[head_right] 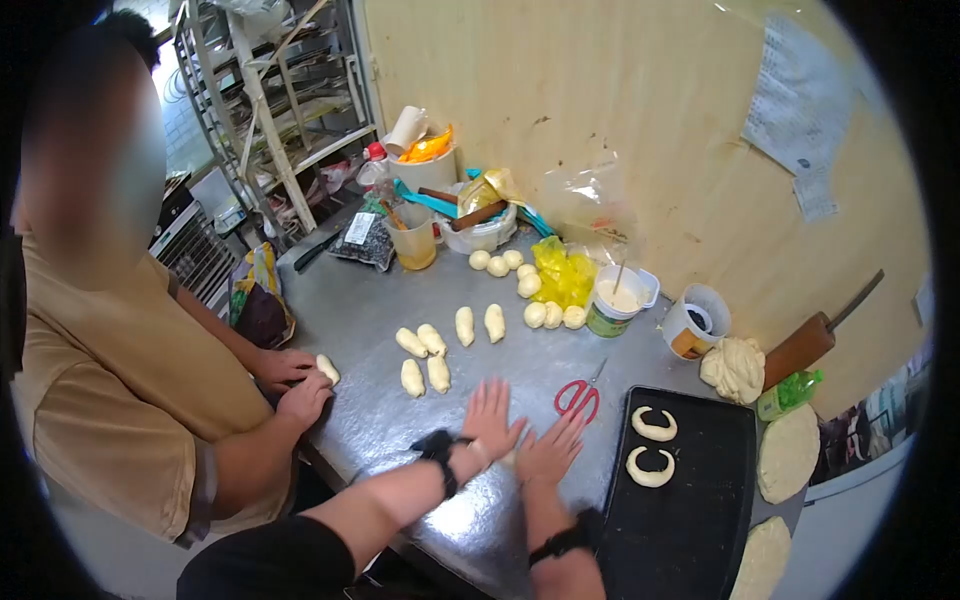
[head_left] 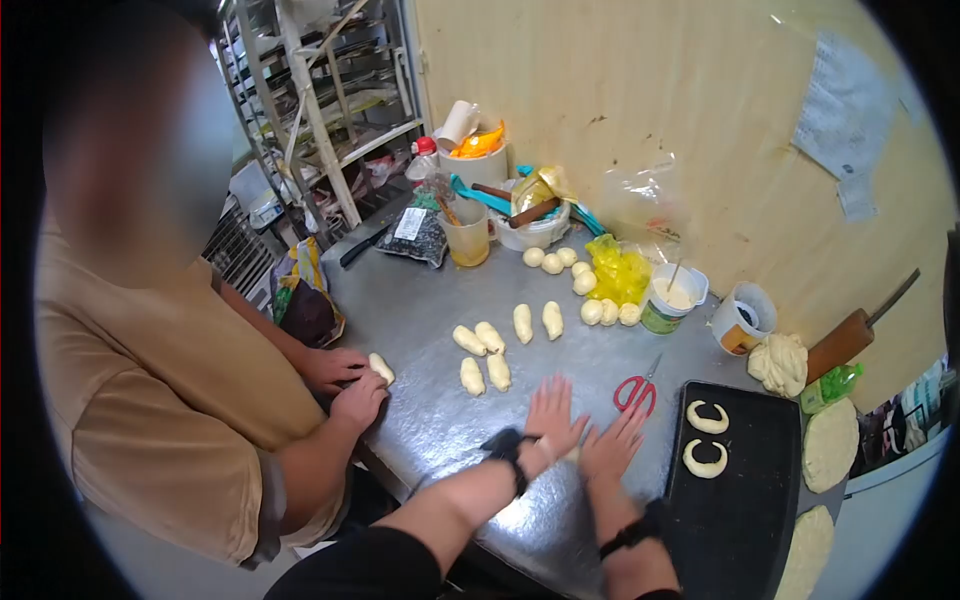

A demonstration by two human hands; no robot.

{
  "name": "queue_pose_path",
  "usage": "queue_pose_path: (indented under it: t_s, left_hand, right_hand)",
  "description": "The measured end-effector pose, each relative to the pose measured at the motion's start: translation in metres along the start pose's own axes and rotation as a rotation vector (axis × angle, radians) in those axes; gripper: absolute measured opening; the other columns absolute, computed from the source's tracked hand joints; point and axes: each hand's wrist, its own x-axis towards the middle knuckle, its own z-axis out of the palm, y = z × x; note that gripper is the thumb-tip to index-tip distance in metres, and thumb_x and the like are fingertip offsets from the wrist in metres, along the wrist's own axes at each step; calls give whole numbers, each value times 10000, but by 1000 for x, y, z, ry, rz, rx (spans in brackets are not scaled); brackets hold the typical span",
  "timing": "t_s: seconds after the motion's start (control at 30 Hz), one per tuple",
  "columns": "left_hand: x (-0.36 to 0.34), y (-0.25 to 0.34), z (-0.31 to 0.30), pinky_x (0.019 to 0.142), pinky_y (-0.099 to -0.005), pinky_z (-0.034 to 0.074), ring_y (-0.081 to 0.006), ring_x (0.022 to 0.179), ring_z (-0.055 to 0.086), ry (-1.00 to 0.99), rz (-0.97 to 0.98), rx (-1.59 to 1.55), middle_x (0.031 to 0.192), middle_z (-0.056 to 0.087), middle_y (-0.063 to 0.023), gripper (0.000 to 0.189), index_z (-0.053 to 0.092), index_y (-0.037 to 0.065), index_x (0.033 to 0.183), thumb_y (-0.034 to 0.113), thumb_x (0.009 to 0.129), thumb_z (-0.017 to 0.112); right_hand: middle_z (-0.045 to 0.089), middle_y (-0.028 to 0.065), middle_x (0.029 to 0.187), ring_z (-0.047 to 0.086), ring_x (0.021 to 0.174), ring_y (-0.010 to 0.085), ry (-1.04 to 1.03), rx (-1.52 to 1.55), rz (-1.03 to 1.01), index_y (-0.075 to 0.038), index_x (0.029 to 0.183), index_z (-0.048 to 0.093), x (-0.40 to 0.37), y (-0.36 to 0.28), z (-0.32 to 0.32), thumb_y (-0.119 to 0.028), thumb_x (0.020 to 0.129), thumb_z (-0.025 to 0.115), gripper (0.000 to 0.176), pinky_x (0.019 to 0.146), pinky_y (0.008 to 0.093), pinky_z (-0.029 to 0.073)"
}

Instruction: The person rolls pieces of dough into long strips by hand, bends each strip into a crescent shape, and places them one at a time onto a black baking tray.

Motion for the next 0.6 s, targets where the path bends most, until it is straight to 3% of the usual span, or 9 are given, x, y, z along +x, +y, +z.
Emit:
queue_pose_path:
  t_s: [0.03,0.1,0.17,0.23,0.3,0.4,0.43,0.5,0.6]
  left_hand:
    - [9,-7,5,1130,-507,233,-412,1408,238,-21,50,21,1525,266,-227,782,312,-23,1446,489,891,515]
    - [5,-15,3,1130,-498,241,-397,1412,234,-68,132,52,1530,259,-219,829,301,-33,1449,535,880,506]
    - [-68,-26,-25,1130,-489,247,-375,1418,239,-270,240,-41,1525,267,-226,846,300,-43,1445,552,880,504]
    - [-144,-34,-63,1136,-497,236,-363,1423,243,-455,232,-39,1543,239,-203,859,302,-18,1454,595,883,491]
    - [-195,-36,-93,1137,-527,218,-391,1429,209,-477,215,-54,1550,217,-197,820,308,7,1459,582,900,482]
    - [-181,-36,-88,1129,-555,212,-408,1428,194,-432,173,9,1555,200,-195,811,306,7,1459,573,904,477]
    - [-152,-33,-85,1121,-578,206,-414,1425,197,-440,121,55,1559,180,-199,791,293,10,1465,548,913,472]
    - [-88,-39,-46,1132,-553,198,-414,1423,196,-232,56,117,1558,173,-207,781,276,-11,1464,514,921,471]
    - [4,-43,-25,1151,-510,179,-399,1429,182,-77,36,60,1559,168,-210,800,241,-44,1463,493,920,480]
  right_hand:
    - [225,238,1540,193,1440,364,67,-18,-11,71,1466,218,18,0,6,-381,902,507,778,1158,520,152]
    - [223,239,1540,195,1440,358,-228,-13,-218,71,1466,217,5,18,1,-379,903,505,777,1159,517,153]
    - [231,250,1532,196,1438,369,-483,-14,-427,76,1463,220,-41,35,-12,-399,894,509,795,1157,522,153]
    - [237,265,1523,200,1430,391,-635,35,-472,85,1451,237,-115,61,-40,-418,877,518,813,1148,539,163]
    - [232,283,1516,204,1424,406,-677,44,-423,96,1440,247,-177,62,-80,-425,867,525,822,1136,558,176]
    - [208,291,1521,206,1423,402,-667,38,-273,98,1444,228,-180,63,-58,-411,869,528,824,1135,562,173]
    - [198,288,1525,201,1425,399,-595,1,-222,96,1448,217,-160,57,-48,-413,869,532,833,1139,559,164]
    - [180,281,1535,192,1430,393,-454,-72,-108,93,1456,197,-94,39,-30,-419,870,540,850,1146,552,145]
    - [154,269,1548,173,1441,383,-171,-33,-37,93,1460,184,-8,25,-8,-433,856,563,886,1157,539,120]
